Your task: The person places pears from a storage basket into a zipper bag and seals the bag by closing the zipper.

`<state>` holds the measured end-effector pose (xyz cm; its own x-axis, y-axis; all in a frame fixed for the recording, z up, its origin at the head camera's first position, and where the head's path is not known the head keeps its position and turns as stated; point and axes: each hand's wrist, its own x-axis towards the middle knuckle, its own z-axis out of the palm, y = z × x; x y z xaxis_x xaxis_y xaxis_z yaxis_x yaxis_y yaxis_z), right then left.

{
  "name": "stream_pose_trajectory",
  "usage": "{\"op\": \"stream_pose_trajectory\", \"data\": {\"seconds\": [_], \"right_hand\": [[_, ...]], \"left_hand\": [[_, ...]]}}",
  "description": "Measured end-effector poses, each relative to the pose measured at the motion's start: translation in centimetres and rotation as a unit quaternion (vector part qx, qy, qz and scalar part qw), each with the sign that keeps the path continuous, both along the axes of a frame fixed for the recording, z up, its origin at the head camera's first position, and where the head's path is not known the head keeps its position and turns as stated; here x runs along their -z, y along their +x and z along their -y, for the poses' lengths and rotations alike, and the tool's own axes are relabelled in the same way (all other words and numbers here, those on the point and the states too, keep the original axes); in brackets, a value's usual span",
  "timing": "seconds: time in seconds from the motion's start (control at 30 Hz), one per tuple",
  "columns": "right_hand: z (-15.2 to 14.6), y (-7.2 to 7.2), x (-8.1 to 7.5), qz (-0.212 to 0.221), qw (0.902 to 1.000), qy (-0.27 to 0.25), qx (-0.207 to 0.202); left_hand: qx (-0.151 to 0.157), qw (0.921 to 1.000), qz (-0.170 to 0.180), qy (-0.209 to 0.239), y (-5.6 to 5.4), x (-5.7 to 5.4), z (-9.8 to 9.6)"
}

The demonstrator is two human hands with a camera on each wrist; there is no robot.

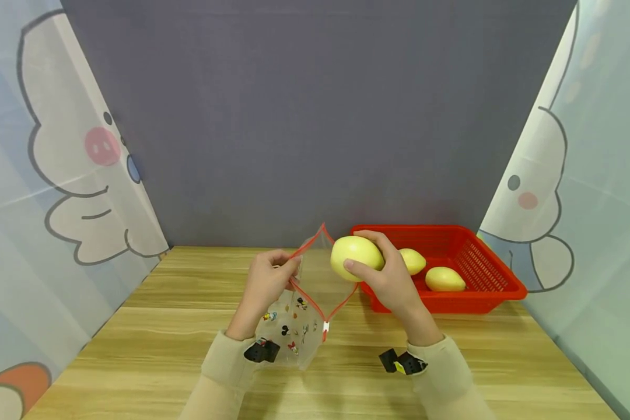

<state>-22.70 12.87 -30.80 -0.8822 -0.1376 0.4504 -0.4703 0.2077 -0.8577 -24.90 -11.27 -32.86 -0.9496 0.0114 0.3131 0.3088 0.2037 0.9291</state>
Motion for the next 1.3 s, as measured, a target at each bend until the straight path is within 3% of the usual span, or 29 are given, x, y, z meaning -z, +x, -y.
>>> {"op": "stream_pose_trajectory", "data": {"seconds": [0.33,1.3], "right_hand": [[0.6,0.1,0.5,-0.030,0.9994,0.017,0.008],[1.4,0.4,0.6,-0.023,0.9926,0.118,0.014]], "left_hand": [[0.000,1.0000,-0.007,-0.004,-0.1,0.1,-0.1],[-0.001,0.9997,-0.008,-0.025,-0.1,0.2,0.1]]}}
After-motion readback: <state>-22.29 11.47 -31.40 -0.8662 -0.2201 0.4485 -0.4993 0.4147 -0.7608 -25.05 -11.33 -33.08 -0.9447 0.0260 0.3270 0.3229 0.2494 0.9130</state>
